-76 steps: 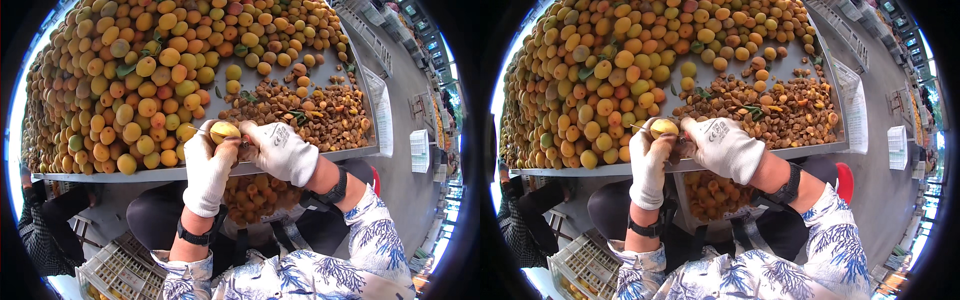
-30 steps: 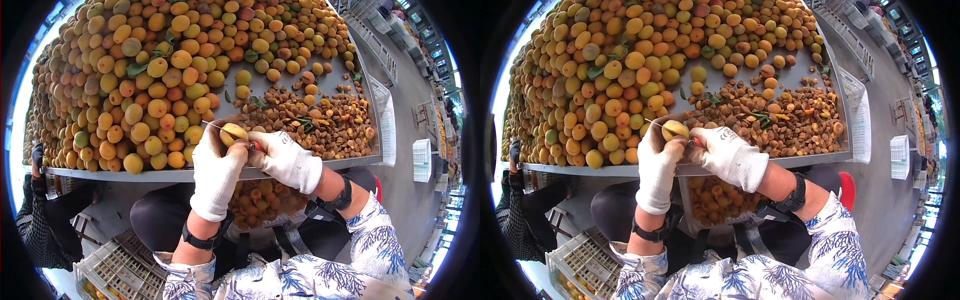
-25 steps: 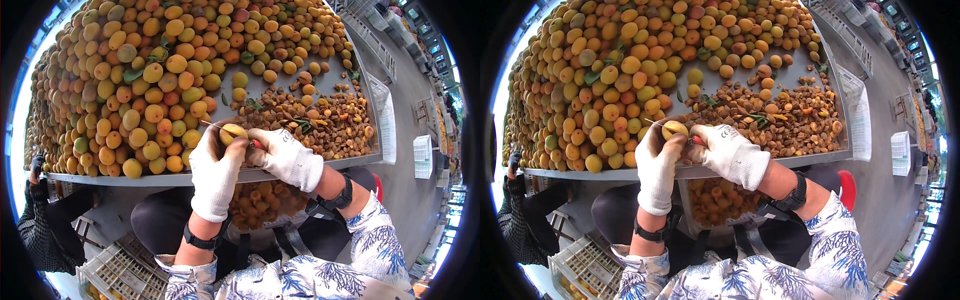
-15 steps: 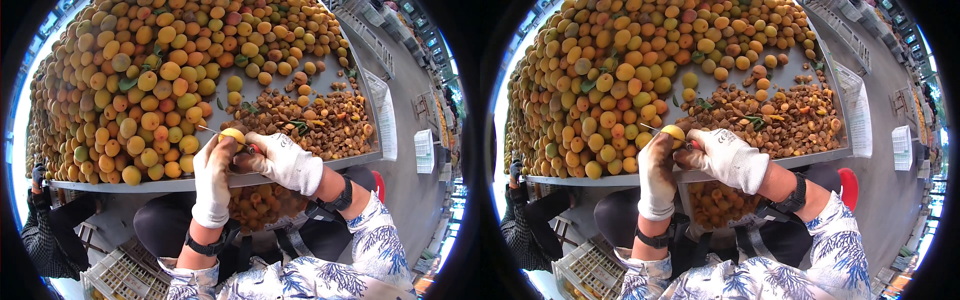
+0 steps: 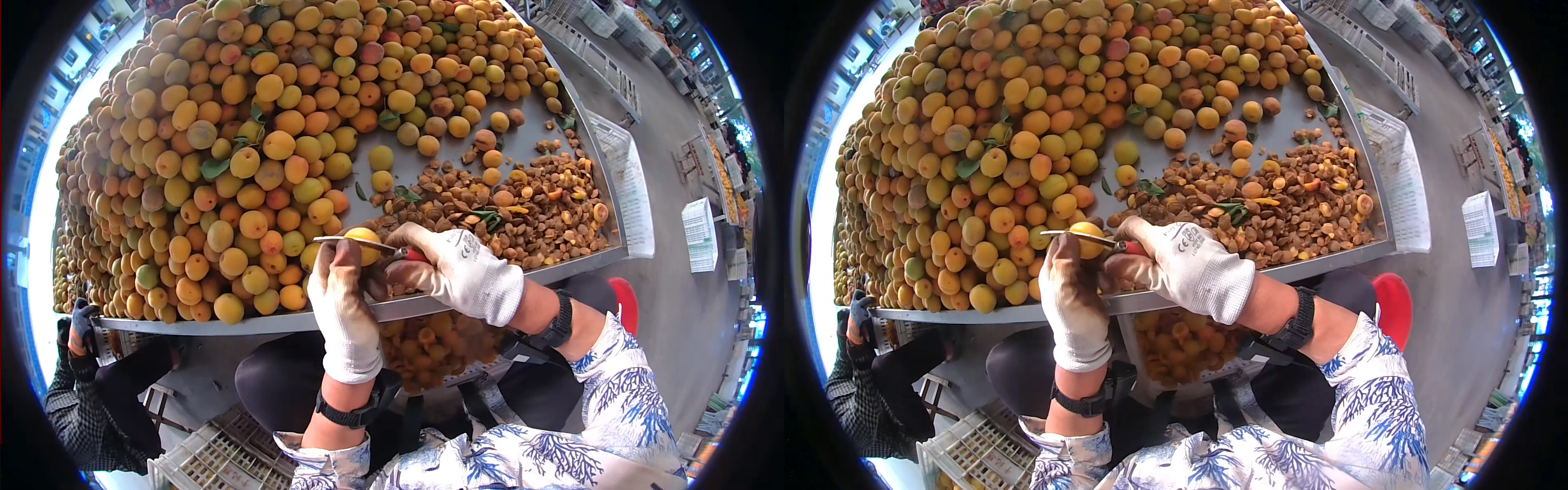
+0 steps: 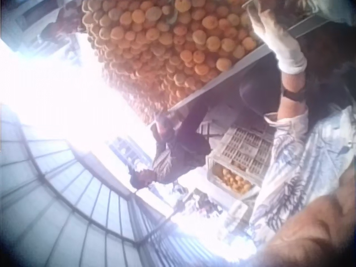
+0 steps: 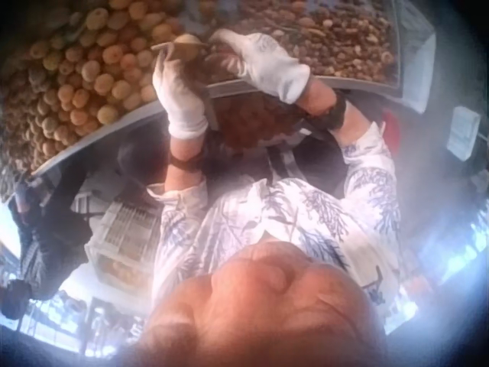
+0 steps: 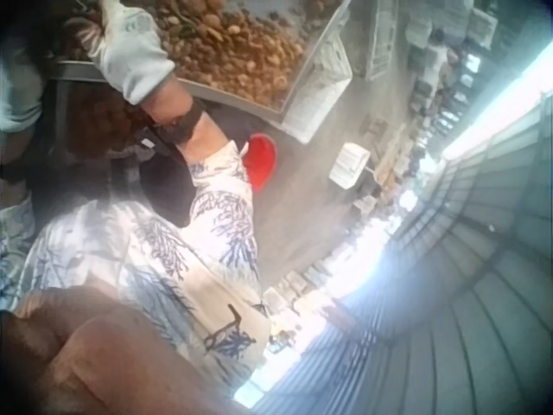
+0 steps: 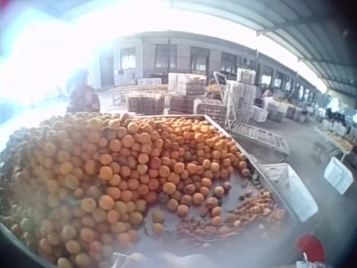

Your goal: The person pits apricots by picking them up one at a time, slicing them open with a tool, and pulling out the pits. The person then places the fruit halves and the pits into separate piles on the table.

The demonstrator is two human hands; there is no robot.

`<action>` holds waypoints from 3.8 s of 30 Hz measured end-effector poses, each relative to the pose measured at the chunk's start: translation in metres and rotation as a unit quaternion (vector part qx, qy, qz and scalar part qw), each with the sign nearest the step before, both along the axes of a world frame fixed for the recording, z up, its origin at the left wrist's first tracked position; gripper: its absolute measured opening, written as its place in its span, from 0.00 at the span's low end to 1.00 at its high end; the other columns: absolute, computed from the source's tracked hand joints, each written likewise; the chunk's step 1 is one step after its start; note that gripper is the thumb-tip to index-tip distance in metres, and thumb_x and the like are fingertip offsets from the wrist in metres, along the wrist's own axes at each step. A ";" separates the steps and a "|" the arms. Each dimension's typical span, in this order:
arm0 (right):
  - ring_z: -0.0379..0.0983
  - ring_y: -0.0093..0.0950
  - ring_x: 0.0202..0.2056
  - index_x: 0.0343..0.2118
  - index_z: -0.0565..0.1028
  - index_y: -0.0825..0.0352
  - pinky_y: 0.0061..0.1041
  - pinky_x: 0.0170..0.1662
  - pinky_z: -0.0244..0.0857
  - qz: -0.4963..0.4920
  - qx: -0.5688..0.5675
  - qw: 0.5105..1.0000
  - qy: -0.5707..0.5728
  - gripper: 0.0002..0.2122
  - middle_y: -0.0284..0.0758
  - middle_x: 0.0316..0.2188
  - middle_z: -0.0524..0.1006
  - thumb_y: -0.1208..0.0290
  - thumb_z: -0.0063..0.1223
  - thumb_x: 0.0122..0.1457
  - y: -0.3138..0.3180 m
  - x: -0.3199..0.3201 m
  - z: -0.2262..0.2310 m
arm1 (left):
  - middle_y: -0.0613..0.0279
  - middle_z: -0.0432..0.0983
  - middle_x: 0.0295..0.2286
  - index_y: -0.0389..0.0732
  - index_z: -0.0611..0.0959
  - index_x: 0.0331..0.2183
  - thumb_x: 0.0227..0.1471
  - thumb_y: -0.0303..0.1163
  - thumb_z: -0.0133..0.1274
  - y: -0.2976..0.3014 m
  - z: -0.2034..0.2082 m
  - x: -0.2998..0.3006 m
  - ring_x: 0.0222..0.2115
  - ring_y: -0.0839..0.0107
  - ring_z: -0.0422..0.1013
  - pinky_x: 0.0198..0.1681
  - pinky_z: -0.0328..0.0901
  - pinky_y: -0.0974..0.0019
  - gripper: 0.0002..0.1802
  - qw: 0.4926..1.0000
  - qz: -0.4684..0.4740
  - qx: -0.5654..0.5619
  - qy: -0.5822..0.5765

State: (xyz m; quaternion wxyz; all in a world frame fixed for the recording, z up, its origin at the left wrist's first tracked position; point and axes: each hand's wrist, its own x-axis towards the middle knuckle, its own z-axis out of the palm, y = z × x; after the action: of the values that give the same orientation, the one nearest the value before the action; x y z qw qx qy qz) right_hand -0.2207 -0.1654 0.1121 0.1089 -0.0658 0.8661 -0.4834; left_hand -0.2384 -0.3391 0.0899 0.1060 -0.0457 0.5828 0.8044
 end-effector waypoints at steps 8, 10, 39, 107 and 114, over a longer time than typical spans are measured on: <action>0.78 0.48 0.33 0.44 0.71 0.68 0.40 0.32 0.70 -0.009 0.055 0.990 0.131 0.15 0.47 0.29 0.78 0.60 0.51 0.65 -0.002 0.004 -0.003 | 0.73 0.69 0.20 0.36 0.78 0.36 0.61 0.41 0.53 0.006 0.012 -0.003 0.17 0.84 0.63 0.21 0.56 0.78 0.15 0.997 -0.041 0.026 -0.056; 0.78 0.47 0.32 0.43 0.73 0.69 0.36 0.32 0.70 -0.025 0.079 0.994 0.068 0.13 0.48 0.29 0.79 0.62 0.51 0.66 -0.006 0.007 -0.001 | 0.73 0.69 0.21 0.36 0.78 0.37 0.61 0.40 0.52 0.005 0.007 -0.002 0.17 0.84 0.63 0.20 0.56 0.78 0.15 0.997 -0.035 0.016 -0.064; 0.69 0.18 0.28 0.46 0.76 0.69 0.22 0.33 0.66 -0.054 -0.356 0.880 -0.309 0.19 0.29 0.29 0.77 0.55 0.45 0.69 -0.018 0.011 -0.019 | 0.74 0.65 0.13 0.37 0.82 0.29 0.61 0.41 0.50 0.000 0.011 -0.008 0.10 0.86 0.58 0.13 0.50 0.78 0.18 0.991 0.012 -0.016 -0.129; 0.78 0.40 0.33 0.40 0.73 0.70 0.35 0.35 0.70 -0.059 -0.098 0.991 0.074 0.16 0.44 0.27 0.78 0.58 0.48 0.67 -0.021 0.015 -0.012 | 0.73 0.72 0.27 0.42 0.80 0.38 0.56 0.40 0.56 0.003 0.032 -0.019 0.18 0.85 0.62 0.18 0.54 0.80 0.13 0.984 -0.075 -0.082 -0.143; 0.49 0.11 0.11 0.34 0.73 0.63 0.15 0.15 0.39 -0.026 -0.491 0.794 -0.358 0.21 0.19 0.12 0.58 0.45 0.48 0.65 -0.020 0.015 -0.006 | 0.65 0.77 0.29 0.36 0.80 0.40 0.57 0.36 0.53 -0.007 0.027 -0.025 0.21 0.79 0.71 0.21 0.66 0.78 0.14 0.983 -0.111 -0.065 -0.130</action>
State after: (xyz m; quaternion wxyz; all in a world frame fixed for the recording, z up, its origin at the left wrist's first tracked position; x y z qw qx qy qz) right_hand -0.2062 -0.1852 0.1062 0.3521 0.0897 0.4127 -0.8353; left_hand -0.2630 -0.3465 0.1166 0.2660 -0.0920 0.6164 0.7354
